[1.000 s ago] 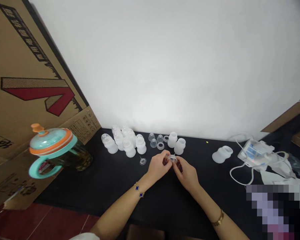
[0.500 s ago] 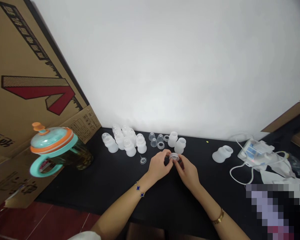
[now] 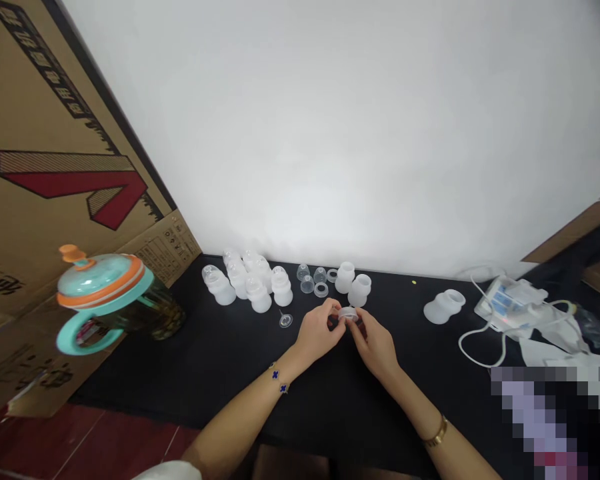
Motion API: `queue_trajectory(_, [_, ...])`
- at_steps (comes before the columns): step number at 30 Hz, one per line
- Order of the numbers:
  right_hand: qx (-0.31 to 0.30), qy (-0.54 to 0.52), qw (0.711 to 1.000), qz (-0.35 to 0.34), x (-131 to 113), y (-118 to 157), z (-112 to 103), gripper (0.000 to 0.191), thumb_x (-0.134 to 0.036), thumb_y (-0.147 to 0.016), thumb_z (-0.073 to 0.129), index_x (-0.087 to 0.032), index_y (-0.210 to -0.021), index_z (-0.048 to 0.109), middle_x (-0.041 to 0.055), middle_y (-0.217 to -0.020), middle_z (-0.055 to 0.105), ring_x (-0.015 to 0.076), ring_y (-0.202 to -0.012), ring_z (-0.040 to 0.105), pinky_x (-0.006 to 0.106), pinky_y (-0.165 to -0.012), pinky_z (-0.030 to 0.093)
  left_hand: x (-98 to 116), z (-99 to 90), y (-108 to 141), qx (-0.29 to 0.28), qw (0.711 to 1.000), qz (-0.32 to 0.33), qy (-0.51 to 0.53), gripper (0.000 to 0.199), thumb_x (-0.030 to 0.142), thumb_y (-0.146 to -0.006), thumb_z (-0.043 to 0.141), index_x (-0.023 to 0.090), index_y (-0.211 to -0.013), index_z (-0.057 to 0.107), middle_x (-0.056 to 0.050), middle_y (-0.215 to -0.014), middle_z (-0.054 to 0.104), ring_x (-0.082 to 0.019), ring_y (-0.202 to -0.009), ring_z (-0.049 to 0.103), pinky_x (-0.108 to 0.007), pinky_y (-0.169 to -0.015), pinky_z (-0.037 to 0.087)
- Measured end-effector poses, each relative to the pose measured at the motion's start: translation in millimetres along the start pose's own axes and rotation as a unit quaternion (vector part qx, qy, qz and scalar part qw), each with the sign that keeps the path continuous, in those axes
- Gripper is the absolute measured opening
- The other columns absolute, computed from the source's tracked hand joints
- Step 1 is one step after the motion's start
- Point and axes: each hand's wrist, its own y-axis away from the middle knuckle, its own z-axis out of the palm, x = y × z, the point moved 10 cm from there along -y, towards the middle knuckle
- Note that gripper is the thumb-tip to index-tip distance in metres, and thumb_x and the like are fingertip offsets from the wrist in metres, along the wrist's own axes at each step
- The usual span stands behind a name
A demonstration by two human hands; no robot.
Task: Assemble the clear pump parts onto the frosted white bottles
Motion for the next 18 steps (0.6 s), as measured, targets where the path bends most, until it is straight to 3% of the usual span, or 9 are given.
queue_trajectory(8, [-0.001,-0.018,1.0,-0.003,-2.9,-0.8,-0.5,0.029,-0.043,-0.098,0.045,-0.021,-0.108,0.061,0.0038,-0.082,0.069,0.0185,-0.064,0.064,0.028,-0.059,0.048,0.3,-0.1,0.1,-0.002,1.0,-0.005,-0.004,0.016,0.019,-0.082,0.061,0.023,-0.097,0.056,0.001,-0.083,0.069,-0.016,-0.075,0.067,-0.026,-0.069,0.051])
queue_trajectory(18, [-0.028,-0.141,0.99,0.014,-5.4,-5.7,-2.4,0.031,-0.044,-0.094,0.053,-0.02,-0.11,0.064,0.0049,-0.083,0.071,0.018,-0.064,0.064,0.026,-0.053,0.048,0.7,-1.3,-1.3,-0.007,0.998,-0.025,0.062,0.017,0.02,-0.081,0.062,0.023,-0.096,0.055,0.001,-0.083,0.071,-0.016,-0.074,0.069,-0.025,-0.067,0.054])
